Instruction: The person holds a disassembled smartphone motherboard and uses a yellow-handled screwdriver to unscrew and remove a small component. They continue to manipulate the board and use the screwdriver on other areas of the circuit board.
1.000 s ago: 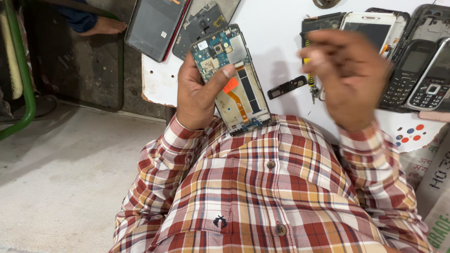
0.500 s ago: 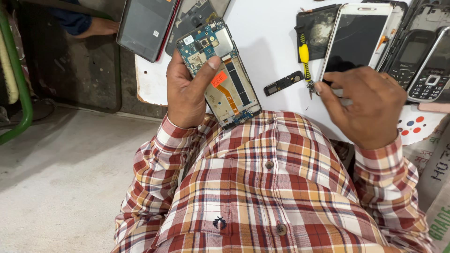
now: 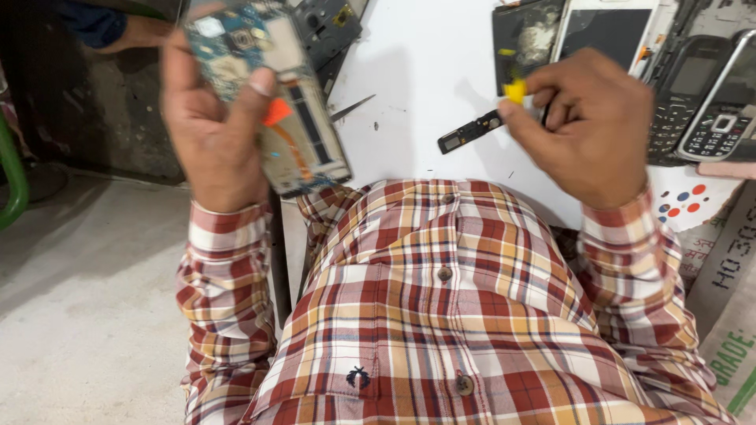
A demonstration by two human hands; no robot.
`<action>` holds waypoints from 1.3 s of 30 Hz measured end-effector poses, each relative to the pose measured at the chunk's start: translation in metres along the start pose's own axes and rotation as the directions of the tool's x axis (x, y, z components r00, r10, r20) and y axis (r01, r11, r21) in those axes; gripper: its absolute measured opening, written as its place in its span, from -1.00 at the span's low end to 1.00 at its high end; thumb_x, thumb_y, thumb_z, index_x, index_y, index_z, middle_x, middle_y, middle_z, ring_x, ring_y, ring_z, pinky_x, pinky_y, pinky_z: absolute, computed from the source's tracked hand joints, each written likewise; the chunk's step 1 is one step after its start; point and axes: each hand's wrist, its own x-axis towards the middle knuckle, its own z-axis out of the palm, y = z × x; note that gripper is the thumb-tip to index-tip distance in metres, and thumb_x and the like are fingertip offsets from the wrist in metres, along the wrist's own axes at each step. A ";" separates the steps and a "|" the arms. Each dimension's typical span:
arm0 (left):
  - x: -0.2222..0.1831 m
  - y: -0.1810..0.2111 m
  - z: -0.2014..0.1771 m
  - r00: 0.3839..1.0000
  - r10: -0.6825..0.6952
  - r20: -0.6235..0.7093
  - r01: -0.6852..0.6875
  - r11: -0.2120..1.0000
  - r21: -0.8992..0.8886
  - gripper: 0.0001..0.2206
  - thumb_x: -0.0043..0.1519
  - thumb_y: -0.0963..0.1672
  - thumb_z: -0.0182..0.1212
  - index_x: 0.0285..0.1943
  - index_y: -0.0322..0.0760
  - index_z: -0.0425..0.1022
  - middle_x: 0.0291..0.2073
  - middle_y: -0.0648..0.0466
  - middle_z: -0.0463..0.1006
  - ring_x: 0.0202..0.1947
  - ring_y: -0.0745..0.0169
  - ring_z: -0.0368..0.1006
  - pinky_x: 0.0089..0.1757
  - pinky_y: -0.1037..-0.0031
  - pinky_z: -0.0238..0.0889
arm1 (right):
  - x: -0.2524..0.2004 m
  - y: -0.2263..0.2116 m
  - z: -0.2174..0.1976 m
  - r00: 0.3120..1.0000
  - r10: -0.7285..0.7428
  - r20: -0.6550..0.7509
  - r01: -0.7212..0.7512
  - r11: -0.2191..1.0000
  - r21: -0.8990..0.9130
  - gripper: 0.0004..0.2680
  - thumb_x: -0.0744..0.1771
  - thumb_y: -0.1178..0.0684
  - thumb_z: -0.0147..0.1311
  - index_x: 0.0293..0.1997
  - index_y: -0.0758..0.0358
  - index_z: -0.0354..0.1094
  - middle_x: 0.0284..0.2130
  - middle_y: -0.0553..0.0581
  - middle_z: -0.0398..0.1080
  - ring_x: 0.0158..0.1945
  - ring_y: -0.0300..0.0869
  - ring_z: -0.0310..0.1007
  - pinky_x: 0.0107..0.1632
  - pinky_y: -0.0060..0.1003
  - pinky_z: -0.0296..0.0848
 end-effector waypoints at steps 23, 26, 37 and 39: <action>0.023 -0.037 0.098 0.926 -0.180 0.331 -0.074 0.774 0.629 -0.35 0.42 -0.06 0.27 0.57 -0.25 -0.08 0.08 -0.13 0.53 -0.02 -0.03 0.57 -0.02 0.23 0.47 | -0.035 0.027 0.015 0.975 0.019 -0.222 0.090 0.878 0.470 -0.41 0.54 0.39 0.04 0.59 -0.14 -0.40 -0.04 0.36 0.44 -0.17 -0.05 0.54 -0.10 -0.37 0.54; 0.012 -0.039 0.098 0.905 0.116 0.409 -0.394 0.591 0.704 -0.36 0.48 -0.08 0.36 0.57 -0.23 -0.05 0.36 -0.12 0.24 0.22 -0.11 0.40 0.08 0.20 0.41 | -0.016 0.024 0.020 0.954 -0.122 -0.274 0.211 0.924 0.320 -0.40 0.50 0.41 0.10 0.56 -0.07 -0.34 0.04 0.36 0.40 -0.09 -0.06 0.54 -0.07 -0.39 0.53; 0.000 -0.063 0.095 0.867 0.056 0.495 -0.475 0.396 0.786 -0.32 0.29 0.08 0.54 0.45 -0.33 0.36 0.46 -0.10 0.12 0.28 -0.15 0.24 0.03 0.15 0.34 | 0.014 0.009 0.032 0.928 -0.236 -0.288 0.309 0.920 0.242 -0.48 0.52 0.44 0.08 0.51 0.08 -0.29 0.09 0.31 0.37 0.05 -0.06 0.57 0.07 -0.35 0.64; -0.002 -0.063 0.095 0.863 0.094 0.496 -0.491 0.393 0.778 -0.32 0.26 0.08 0.58 0.43 -0.31 0.37 0.43 -0.09 0.13 0.28 -0.15 0.22 0.05 0.15 0.35 | 0.019 0.012 0.034 0.919 -0.263 -0.292 0.336 0.911 0.238 -0.48 0.52 0.44 0.06 0.50 0.07 -0.31 0.08 0.34 0.36 0.06 -0.04 0.56 0.07 -0.35 0.65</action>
